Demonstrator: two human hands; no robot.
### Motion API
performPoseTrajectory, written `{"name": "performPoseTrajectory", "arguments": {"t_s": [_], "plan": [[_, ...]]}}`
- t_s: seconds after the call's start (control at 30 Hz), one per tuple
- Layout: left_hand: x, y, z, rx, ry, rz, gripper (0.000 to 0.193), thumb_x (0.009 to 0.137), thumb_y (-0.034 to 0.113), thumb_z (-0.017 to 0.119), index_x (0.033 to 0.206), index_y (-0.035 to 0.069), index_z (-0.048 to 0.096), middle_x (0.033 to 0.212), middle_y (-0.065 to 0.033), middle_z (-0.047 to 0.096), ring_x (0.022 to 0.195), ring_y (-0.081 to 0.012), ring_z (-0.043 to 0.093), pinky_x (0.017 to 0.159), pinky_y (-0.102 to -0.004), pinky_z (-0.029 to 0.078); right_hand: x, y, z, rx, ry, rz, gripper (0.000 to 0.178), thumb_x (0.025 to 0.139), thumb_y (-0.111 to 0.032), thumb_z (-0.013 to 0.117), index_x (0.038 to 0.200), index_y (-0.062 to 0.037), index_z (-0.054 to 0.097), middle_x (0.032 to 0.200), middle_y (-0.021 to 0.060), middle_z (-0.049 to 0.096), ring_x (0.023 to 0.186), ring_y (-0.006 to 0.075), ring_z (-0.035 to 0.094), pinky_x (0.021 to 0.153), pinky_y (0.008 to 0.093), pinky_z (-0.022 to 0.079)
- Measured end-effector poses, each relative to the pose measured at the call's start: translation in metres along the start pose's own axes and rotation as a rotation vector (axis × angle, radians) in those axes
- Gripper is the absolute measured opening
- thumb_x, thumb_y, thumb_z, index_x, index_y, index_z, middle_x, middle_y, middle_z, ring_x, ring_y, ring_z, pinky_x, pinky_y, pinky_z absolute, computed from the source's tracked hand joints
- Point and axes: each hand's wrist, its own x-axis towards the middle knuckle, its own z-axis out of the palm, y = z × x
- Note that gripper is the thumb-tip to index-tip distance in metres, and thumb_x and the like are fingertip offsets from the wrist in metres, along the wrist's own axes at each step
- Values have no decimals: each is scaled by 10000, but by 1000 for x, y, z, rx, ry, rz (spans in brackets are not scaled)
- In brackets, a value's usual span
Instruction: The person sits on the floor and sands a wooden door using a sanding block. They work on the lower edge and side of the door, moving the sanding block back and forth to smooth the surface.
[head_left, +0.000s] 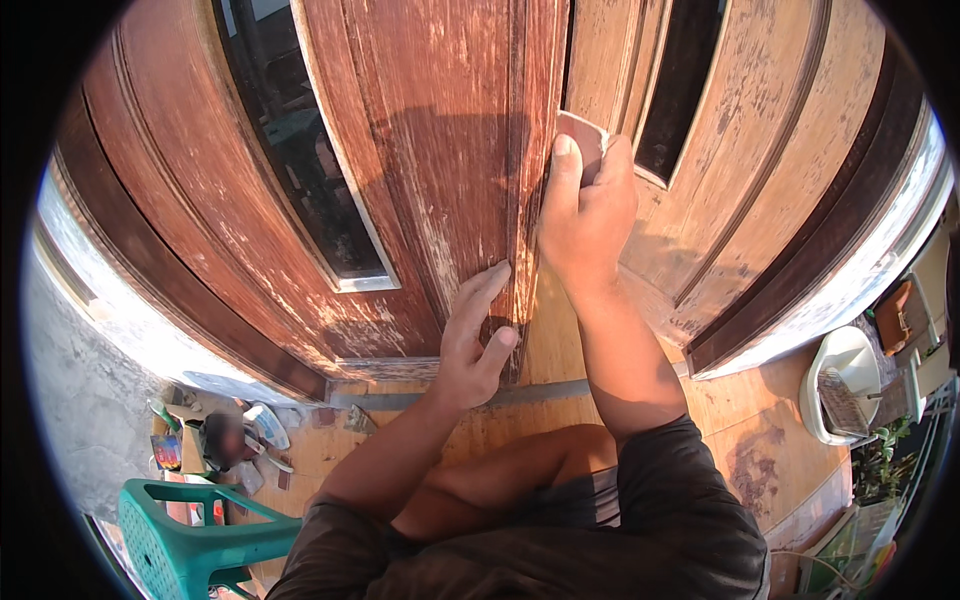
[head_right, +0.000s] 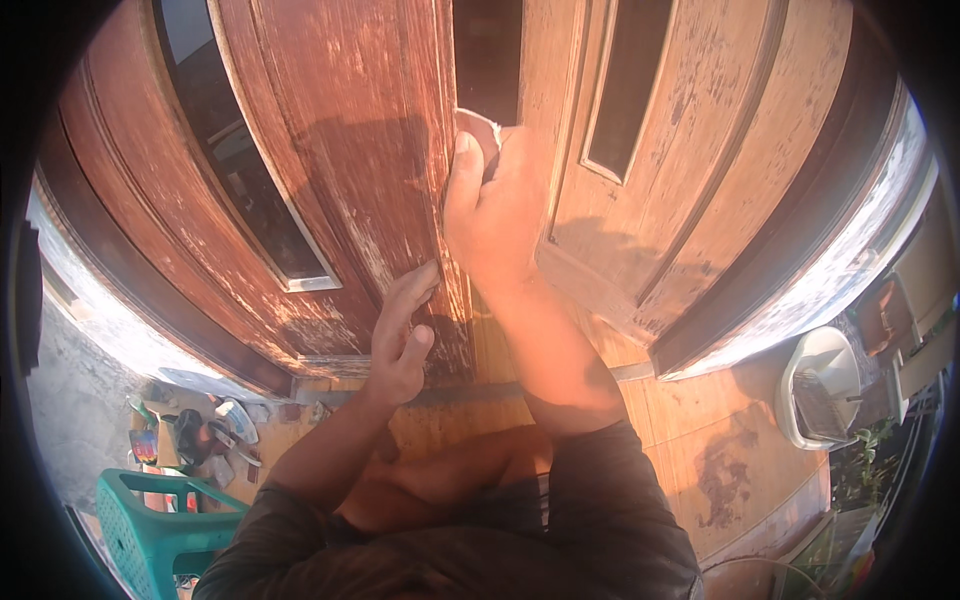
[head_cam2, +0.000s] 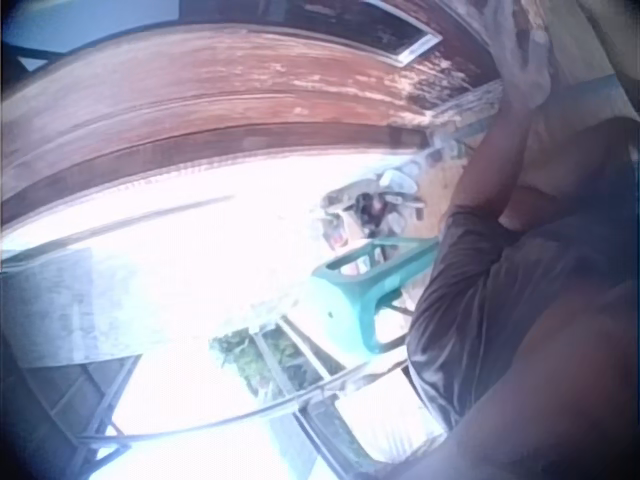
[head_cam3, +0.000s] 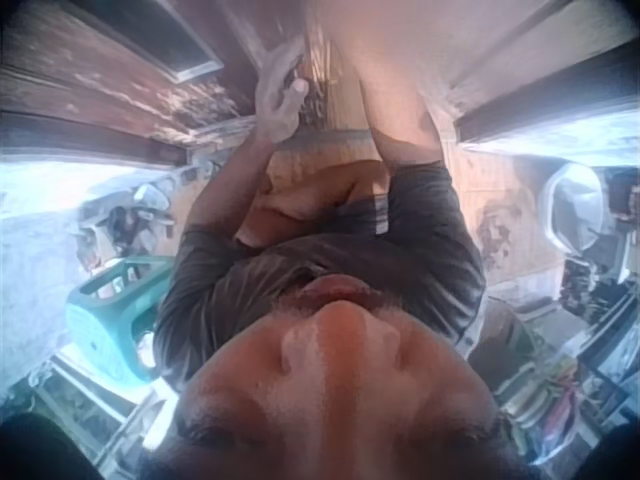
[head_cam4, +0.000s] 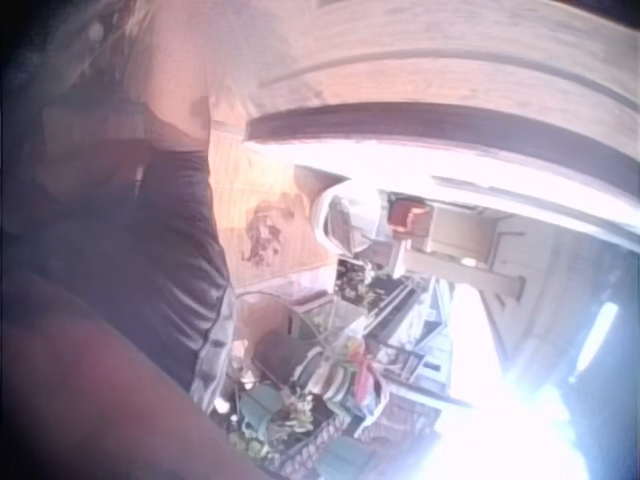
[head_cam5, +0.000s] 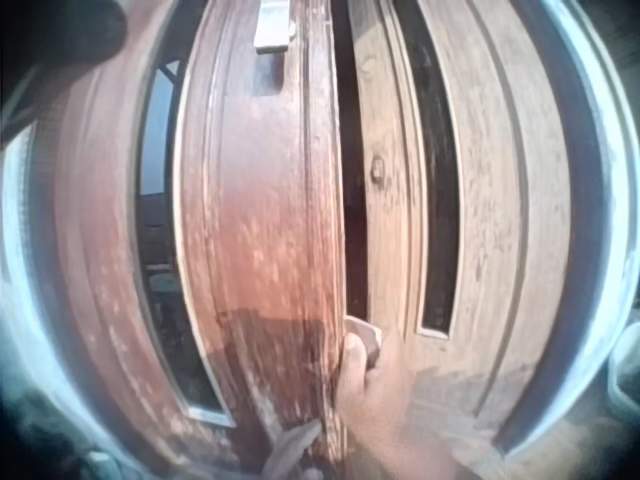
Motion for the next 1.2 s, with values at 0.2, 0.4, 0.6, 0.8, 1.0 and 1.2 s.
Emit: {"name": "performPoseTrajectory", "arguments": {"t_s": [0.2, 0.4, 0.6, 0.8, 1.0, 1.2], "plan": [[-5, 2, 5, 77, -13, 35, 673, 1058, 428, 524, 1509, -66, 447, 1540, -247, 445, 1439, -349, 418, 1199, -453, 303, 1, 2, 4, 111, 51, 20, 195, 1001, -179, 623, 972, 13, 603, 779, 154, 625, 688, 271, 608, 656, 398, 474], [-3, 1, 3, 73, -24, 17, 675, 1069, 436, 489, 1520, -63, 436, 1557, -235, 435, 1461, -338, 394, 1208, -452, 290, 85, -11, 17, 61, 177, -232, 277, 993, -236, 632, 866, 5, 580, 680, 134, 602, 627, 238, 570, 624, 387, 466], [-4, 1, 3, 50, -15, 40, 664, 1044, 393, 580, 1506, -65, 446, 1531, -259, 449, 1436, -376, 428, 1200, -462, 308, -5, -1, -5, 11, -13, -9, 162, 973, -146, 635, 940, -3, 567, 728, 166, 578, 655, 335, 593, 622, 443, 457], [-6, 3, 5, 52, -6, 3, 658, 1045, 387, 577, 1510, -59, 444, 1537, -263, 443, 1444, -377, 421, 1204, -463, 303, 68, -15, 7, 22, 62, -101, 188, 973, -162, 641, 930, 10, 578, 713, 174, 595, 645, 336, 605, 626, 438, 468], [-6, 2, 2, 54, -31, -5, 655, 1041, 371, 582, 1518, -52, 435, 1549, -264, 435, 1455, -378, 410, 1208, -467, 303, 71, -11, 8, 25, 70, -138, 172, 967, -151, 622, 930, 7, 565, 731, 193, 606, 671, 361, 623, 627, 452, 471], [-8, 1, 2, 77, -37, 22, 640, 1028, 327, 601, 1524, -42, 434, 1564, -258, 425, 1463, -378, 404, 1213, -468, 300, 17, -1, 3, 16, -6, -74, 167, 973, -154, 631, 946, 4, 584, 777, 195, 623, 695, 349, 633, 651, 447, 480]]}}
